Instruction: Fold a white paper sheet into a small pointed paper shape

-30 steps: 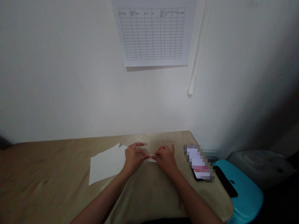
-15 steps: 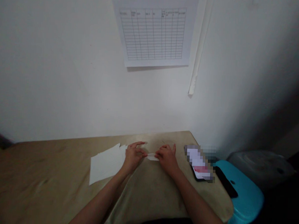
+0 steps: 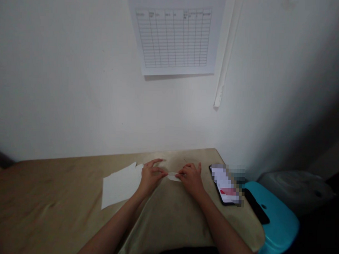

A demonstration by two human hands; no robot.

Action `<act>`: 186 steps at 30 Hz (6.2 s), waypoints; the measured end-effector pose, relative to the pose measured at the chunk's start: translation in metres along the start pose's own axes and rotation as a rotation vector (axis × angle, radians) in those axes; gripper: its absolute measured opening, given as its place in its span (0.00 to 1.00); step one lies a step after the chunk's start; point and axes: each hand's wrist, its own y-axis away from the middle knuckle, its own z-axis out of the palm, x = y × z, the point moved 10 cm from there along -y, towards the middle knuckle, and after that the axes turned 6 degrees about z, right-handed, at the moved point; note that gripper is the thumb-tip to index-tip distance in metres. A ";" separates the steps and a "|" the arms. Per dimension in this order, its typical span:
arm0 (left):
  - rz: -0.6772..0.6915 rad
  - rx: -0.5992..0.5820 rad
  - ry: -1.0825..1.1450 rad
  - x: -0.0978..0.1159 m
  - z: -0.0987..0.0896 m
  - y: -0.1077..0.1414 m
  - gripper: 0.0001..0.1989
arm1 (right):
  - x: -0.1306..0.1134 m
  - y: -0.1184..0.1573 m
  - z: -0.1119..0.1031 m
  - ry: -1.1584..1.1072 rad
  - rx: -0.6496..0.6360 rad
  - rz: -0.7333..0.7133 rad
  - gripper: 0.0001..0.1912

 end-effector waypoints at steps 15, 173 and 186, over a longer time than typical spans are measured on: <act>0.157 -0.064 0.010 0.013 0.026 0.007 0.04 | -0.004 0.002 0.010 -0.013 -0.036 -0.045 0.11; 0.325 -0.322 -0.255 0.037 0.064 0.027 0.15 | 0.027 -0.003 0.016 0.082 -0.134 0.103 0.14; 0.308 -0.357 -0.220 0.032 0.072 0.027 0.23 | 0.033 -0.005 0.014 0.037 -0.159 0.130 0.14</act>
